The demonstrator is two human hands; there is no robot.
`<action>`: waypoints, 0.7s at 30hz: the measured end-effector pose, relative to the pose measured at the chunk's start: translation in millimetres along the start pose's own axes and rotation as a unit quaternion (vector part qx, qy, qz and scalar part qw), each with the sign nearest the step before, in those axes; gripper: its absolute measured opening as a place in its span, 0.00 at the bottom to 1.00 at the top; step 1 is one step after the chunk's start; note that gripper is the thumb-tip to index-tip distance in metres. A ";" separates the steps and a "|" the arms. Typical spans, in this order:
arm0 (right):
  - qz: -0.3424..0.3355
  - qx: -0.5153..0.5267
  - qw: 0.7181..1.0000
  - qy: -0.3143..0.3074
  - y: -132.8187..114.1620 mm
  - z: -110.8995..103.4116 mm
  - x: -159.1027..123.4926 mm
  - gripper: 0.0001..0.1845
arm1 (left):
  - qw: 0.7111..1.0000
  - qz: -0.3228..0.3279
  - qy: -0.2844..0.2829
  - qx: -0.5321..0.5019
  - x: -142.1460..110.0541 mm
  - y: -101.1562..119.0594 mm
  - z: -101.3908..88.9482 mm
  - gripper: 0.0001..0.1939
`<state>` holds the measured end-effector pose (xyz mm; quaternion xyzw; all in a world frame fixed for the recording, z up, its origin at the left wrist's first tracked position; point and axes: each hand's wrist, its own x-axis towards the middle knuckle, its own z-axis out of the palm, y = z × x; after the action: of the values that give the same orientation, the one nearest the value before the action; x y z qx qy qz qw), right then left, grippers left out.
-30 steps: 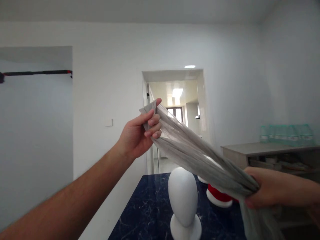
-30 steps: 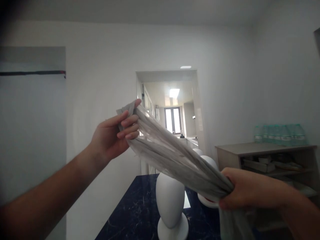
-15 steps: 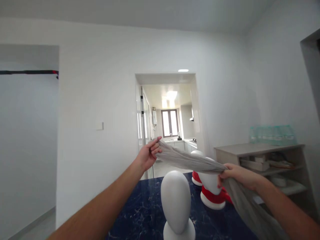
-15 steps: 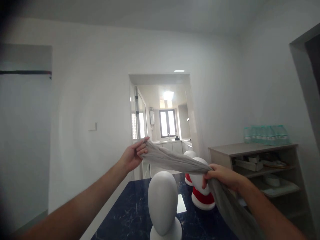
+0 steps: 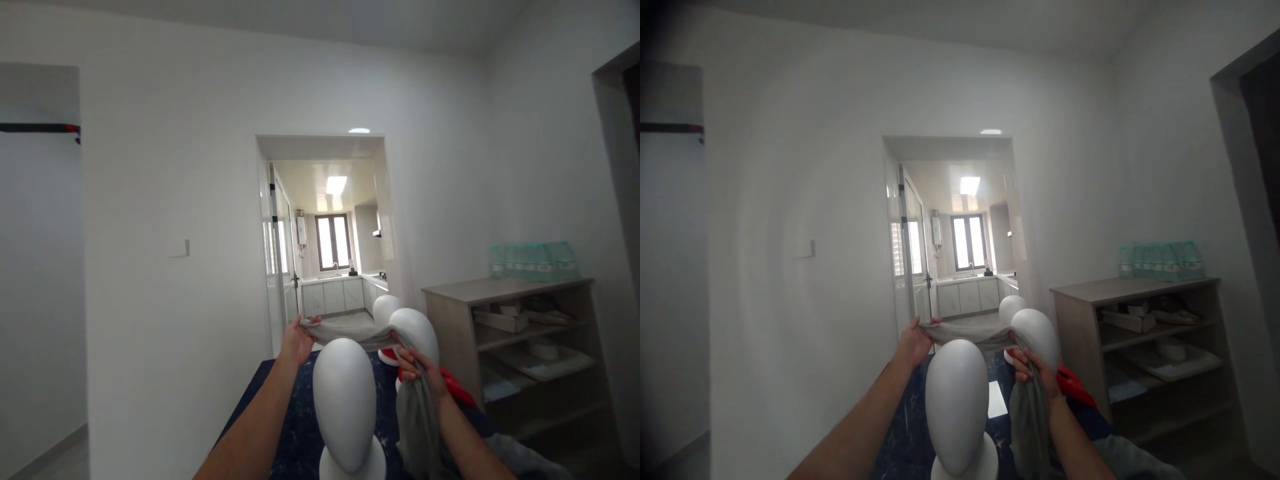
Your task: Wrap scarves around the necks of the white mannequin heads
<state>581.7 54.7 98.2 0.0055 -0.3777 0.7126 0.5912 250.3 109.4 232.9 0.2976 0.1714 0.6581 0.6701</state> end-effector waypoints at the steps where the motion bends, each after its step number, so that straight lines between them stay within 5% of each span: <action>1: 0.016 -0.011 1.000 0.005 8.8 -5.9 0.4 0.12 | 1.000 -0.003 0.021 -0.003 -2.4 -5.1 -12.3 0.14; 7: 0.143 -0.069 0.987 0.007 53.9 -43.2 0.3 0.18 | 0.988 0.006 0.149 -0.030 -33.7 -24.6 -89.6 0.12; 12: 0.250 -0.109 0.962 0.024 86.9 -59.4 -3.3 0.19 | 0.976 0.034 0.208 -0.054 -83.7 -25.4 -133.3 0.13; 17: 0.284 -0.111 0.950 0.061 110.6 -57.4 -11.7 0.17 | 0.985 0.038 0.149 -0.073 -140.2 -28.2 -159.2 0.20; 21: 0.277 -0.094 0.953 0.078 120.4 -49.4 -18.6 0.16 | 0.992 -0.053 0.116 0.011 -174.6 -53.3 -173.4 0.13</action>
<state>507.1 64.1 -9.6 -0.2105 -0.3824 0.8078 0.3962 171.0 -30.0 38.8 0.2170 0.2709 0.6495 0.6765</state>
